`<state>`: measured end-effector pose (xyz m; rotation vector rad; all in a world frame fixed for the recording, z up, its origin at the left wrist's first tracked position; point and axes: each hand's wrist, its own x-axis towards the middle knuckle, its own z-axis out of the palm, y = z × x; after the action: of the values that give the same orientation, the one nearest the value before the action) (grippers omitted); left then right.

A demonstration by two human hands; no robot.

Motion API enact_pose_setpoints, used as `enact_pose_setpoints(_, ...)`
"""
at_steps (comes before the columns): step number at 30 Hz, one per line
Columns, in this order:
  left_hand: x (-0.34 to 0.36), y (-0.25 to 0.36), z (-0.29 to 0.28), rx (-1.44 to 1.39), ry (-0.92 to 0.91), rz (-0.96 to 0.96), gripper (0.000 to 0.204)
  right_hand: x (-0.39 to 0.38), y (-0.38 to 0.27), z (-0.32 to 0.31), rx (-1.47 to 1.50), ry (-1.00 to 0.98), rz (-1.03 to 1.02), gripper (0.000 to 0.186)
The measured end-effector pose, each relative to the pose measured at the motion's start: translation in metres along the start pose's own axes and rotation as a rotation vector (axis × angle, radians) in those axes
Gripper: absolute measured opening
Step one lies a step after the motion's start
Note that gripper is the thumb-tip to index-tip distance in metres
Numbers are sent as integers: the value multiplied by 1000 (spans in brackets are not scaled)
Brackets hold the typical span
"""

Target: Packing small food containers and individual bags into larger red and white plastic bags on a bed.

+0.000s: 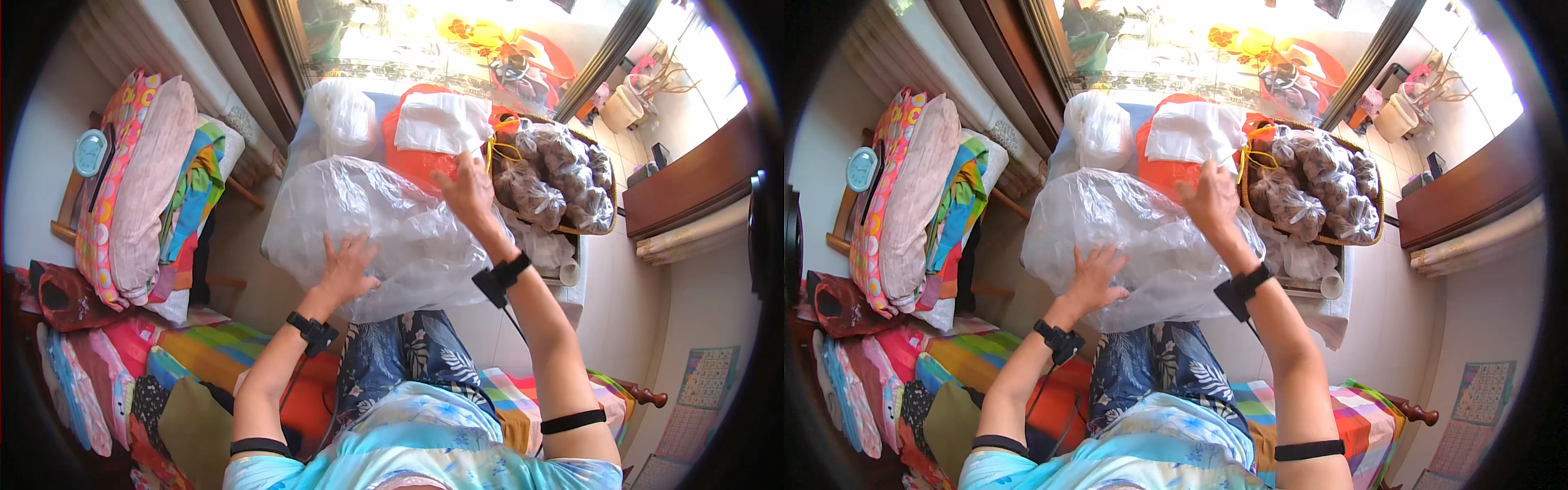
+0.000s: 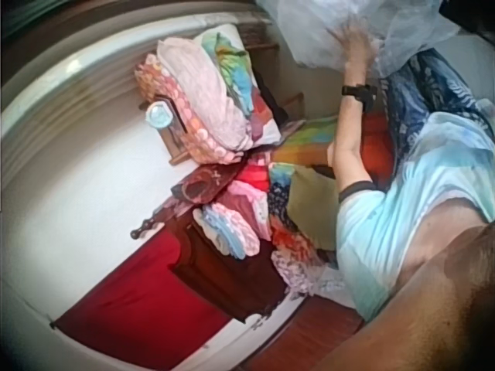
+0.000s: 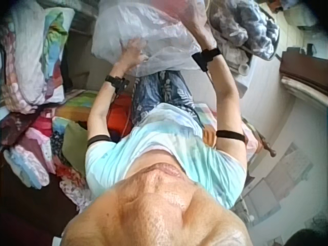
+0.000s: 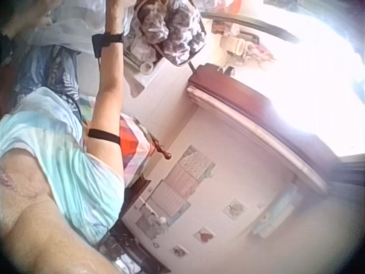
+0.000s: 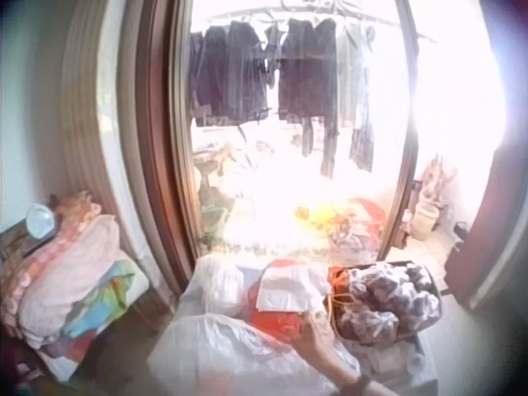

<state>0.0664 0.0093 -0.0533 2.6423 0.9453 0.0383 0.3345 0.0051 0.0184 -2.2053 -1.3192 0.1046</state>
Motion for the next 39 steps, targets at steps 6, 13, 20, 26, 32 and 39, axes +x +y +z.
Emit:
enact_pose_setpoints(6, 4, 4, 6, -4, -20, -2, 73, 44, 5, 35, -29, -183, 211, 111)
enact_pose_setpoints(13, 5, 1, 5, -69, -43, -5, 73, 55, 21, 87, -76, -282, 299, 100)
enact_pose_setpoints(20, 12, 6, -2, -139, -120, -17, 73, 52, 49, 87, 47, -227, 162, 92)
enact_pose_setpoints(26, 12, 4, -3, -133, -116, -25, 72, 48, 38, 75, 371, 42, 318, 95)
enact_pose_setpoints(32, 22, -5, 2, -145, -131, -4, 71, 71, 32, 75, 341, 21, 372, 91)
enact_pose_setpoints(39, 47, -18, 8, -97, -157, 18, 70, 104, 89, 99, 371, 73, 113, 73)
